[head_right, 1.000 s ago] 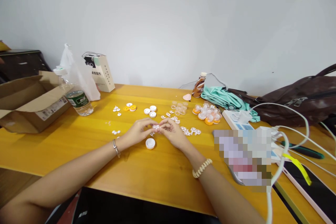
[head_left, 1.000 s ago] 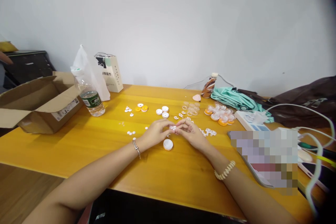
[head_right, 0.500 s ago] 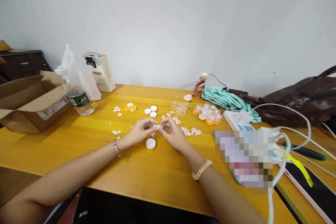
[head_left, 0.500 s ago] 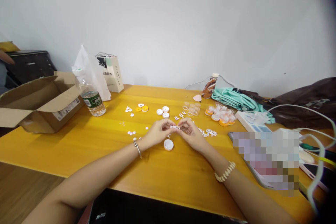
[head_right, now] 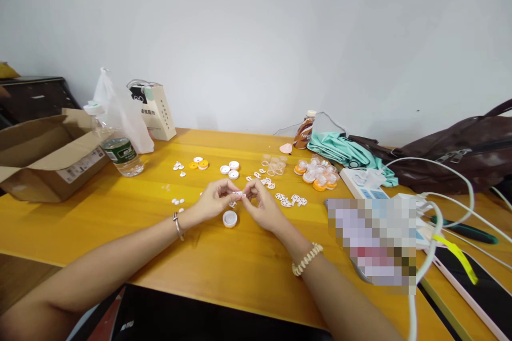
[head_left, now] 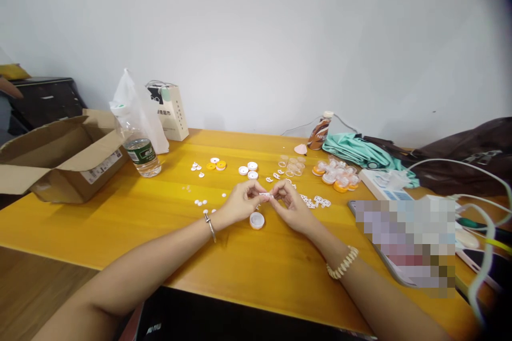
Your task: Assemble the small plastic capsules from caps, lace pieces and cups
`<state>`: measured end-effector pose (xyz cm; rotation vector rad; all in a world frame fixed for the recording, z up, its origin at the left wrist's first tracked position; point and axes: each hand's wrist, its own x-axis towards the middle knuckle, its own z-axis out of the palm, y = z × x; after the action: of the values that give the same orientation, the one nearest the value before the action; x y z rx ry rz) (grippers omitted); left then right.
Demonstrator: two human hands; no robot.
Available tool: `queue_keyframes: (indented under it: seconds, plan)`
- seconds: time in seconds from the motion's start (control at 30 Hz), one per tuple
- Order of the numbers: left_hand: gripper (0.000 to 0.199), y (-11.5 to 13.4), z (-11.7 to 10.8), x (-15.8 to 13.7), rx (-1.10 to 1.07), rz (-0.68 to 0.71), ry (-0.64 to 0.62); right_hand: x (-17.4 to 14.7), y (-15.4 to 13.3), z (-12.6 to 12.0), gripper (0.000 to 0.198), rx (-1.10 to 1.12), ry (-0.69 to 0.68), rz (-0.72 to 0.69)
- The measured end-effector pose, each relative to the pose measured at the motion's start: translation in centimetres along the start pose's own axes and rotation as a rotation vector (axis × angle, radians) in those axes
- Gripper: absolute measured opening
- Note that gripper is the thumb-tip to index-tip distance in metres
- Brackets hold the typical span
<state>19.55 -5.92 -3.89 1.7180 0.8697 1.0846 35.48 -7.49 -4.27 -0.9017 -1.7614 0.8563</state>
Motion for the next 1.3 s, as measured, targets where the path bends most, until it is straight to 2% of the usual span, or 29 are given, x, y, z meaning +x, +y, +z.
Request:
queue_keyframes:
  seconds: [0.17,0.33,0.6,0.77,0.93,1.3]
  plan:
    - [0.027,-0.22,-0.37,0.25,-0.115,-0.06,-0.015,0.17,0.66,-0.23,0.016,0.106,-0.032,0.05]
    - [0.027,-0.35,-0.67,0.24,-0.265,-0.095,0.032,0.18,0.81,-0.19,0.019,0.188,-0.066,0.091]
    - [0.027,-0.12,-0.58,0.12,-0.251,-0.098,0.023,0.19,0.89,-0.33,0.018,0.171,-0.056,0.115]
    - [0.035,-0.49,-0.74,0.33,-0.431,-0.193,0.043,0.28,0.6,-0.37,0.021,0.148,-0.011,0.131]
    - [0.028,-0.34,-0.76,0.24,-0.307,-0.138,0.003,0.3,0.71,-0.33,0.021,0.158,-0.013,0.123]
    - [0.024,0.0,-0.77,0.02,-0.246,-0.118,0.023,0.34,1.09,-0.27,0.025,0.179,-0.016,0.092]
